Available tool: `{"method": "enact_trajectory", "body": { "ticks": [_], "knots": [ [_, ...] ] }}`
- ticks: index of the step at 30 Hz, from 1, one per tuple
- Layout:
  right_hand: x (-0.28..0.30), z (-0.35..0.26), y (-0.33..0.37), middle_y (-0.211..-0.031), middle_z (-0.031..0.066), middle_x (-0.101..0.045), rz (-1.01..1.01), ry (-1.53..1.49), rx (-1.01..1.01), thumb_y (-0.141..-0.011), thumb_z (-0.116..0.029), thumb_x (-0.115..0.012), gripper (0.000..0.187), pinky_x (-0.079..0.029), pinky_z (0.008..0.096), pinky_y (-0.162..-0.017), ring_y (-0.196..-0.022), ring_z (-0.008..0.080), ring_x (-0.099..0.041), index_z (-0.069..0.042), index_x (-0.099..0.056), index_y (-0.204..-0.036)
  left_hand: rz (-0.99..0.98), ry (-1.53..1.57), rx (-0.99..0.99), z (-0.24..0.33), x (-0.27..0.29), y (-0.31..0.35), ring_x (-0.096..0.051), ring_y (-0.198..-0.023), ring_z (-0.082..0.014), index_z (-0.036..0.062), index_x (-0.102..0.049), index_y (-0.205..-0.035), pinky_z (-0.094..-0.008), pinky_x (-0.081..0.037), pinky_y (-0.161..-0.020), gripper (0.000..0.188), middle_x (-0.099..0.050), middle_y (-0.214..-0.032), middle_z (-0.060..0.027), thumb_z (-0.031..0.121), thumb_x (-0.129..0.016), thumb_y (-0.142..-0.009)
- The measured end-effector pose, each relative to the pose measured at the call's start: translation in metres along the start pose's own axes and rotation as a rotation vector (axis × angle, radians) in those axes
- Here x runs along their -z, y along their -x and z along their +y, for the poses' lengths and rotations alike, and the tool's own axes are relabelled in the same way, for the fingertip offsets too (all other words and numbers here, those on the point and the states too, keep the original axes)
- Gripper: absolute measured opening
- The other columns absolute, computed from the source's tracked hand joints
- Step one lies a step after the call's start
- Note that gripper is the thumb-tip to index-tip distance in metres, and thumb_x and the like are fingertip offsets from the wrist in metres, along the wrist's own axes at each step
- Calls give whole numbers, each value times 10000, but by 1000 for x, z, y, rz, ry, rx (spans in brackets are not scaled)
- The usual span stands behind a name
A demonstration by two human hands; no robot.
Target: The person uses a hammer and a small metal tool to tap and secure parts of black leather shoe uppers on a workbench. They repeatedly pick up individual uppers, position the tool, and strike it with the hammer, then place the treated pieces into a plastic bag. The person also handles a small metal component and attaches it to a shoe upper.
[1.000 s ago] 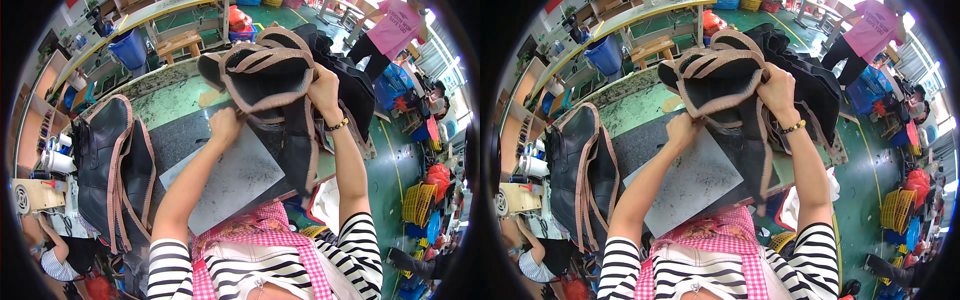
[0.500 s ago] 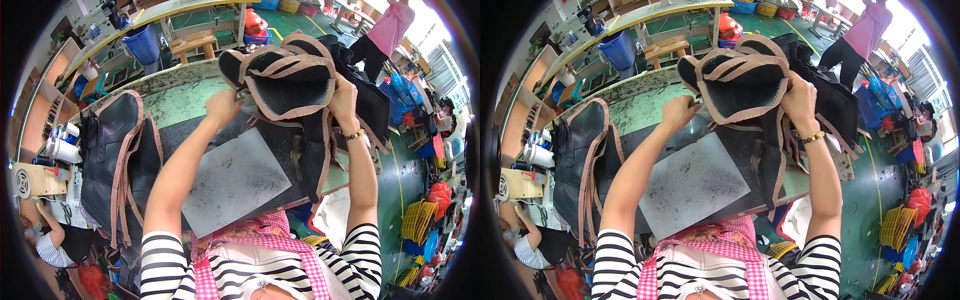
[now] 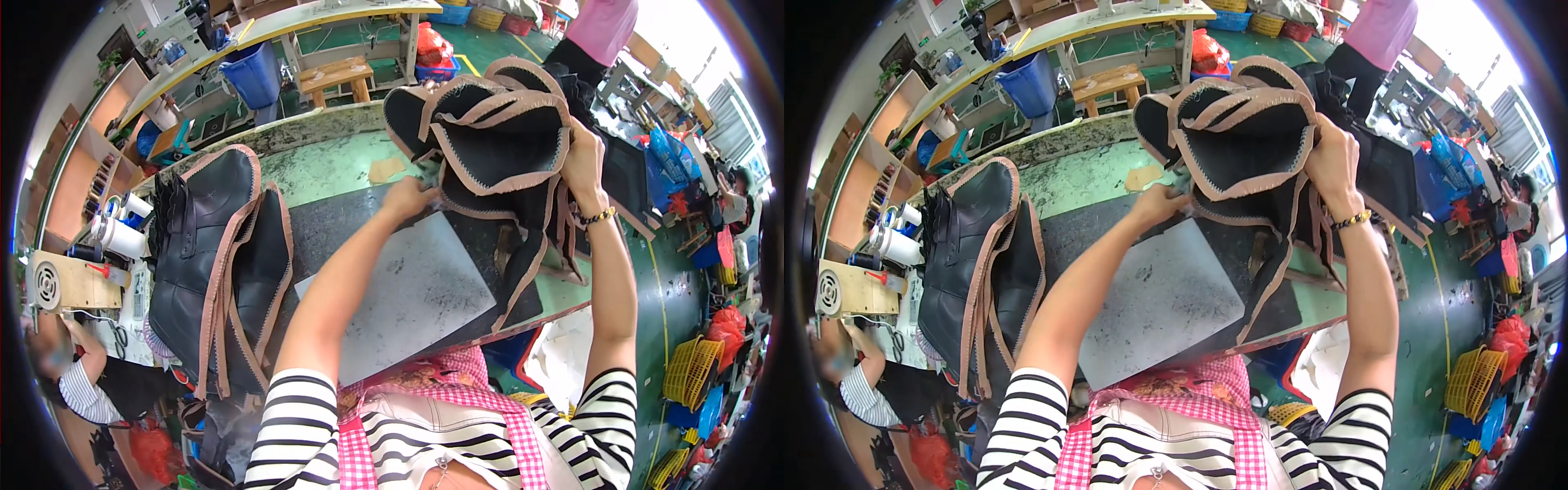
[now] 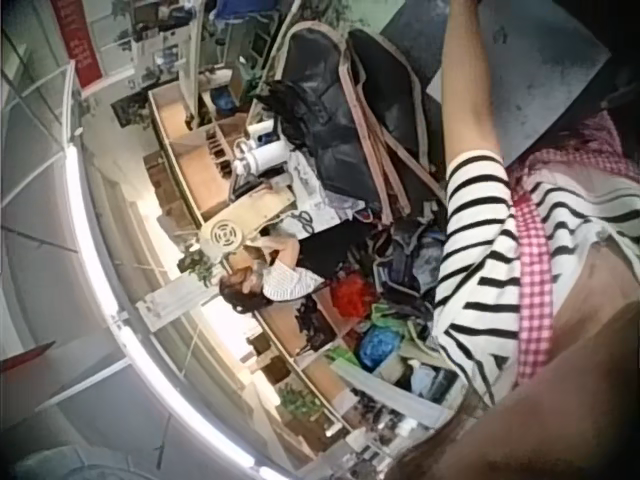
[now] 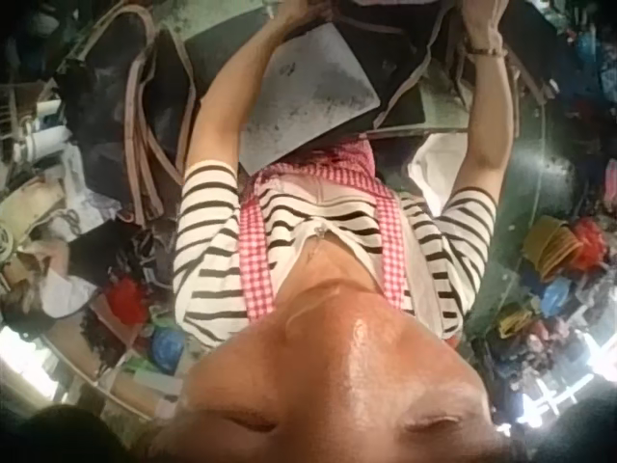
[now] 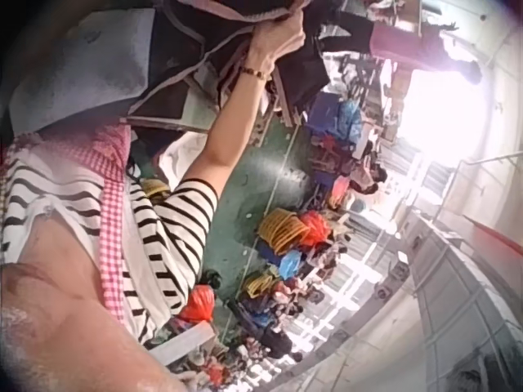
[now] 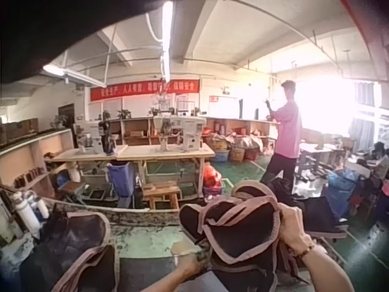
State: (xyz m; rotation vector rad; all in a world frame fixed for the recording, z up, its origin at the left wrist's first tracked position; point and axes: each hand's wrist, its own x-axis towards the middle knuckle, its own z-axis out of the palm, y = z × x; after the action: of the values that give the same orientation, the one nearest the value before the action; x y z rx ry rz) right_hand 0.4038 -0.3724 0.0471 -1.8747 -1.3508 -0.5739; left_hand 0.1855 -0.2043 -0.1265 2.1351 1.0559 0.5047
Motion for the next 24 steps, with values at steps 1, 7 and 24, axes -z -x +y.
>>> {"method": "enact_trajectory", "body": {
  "ticks": [1,7,24],
  "knots": [
    [3,0,0,-715,204,-602,21,16,-9,-757,-109,-616,169,-469,411,-599,-709,387,-612,-70,-654,-917,11,32,-51,19,-4,-7,-645,-838,-386,51,-711,-878,-446,-498,-764,417,-667,-852,-225,451,-628,-793],
    [23,14,-13,-757,195,-621,35,16,-16,-773,-91,-600,227,-471,400,-621,-733,383,-618,-80,-644,-995,146,59,-115,113,24,-36,-628,-891,-413,102,-712,-937,-477,-490,-800,239,-652,-925,-246,200,-578,-765],
    [46,52,-40,-808,218,-627,156,44,27,-777,-130,-596,237,-469,404,-672,-807,387,-624,-73,-642,-1003,307,134,-66,33,113,-1,-643,-754,-357,27,-691,-804,-446,-477,-698,276,-663,-808,-191,282,-586,-809]
  ]
}}
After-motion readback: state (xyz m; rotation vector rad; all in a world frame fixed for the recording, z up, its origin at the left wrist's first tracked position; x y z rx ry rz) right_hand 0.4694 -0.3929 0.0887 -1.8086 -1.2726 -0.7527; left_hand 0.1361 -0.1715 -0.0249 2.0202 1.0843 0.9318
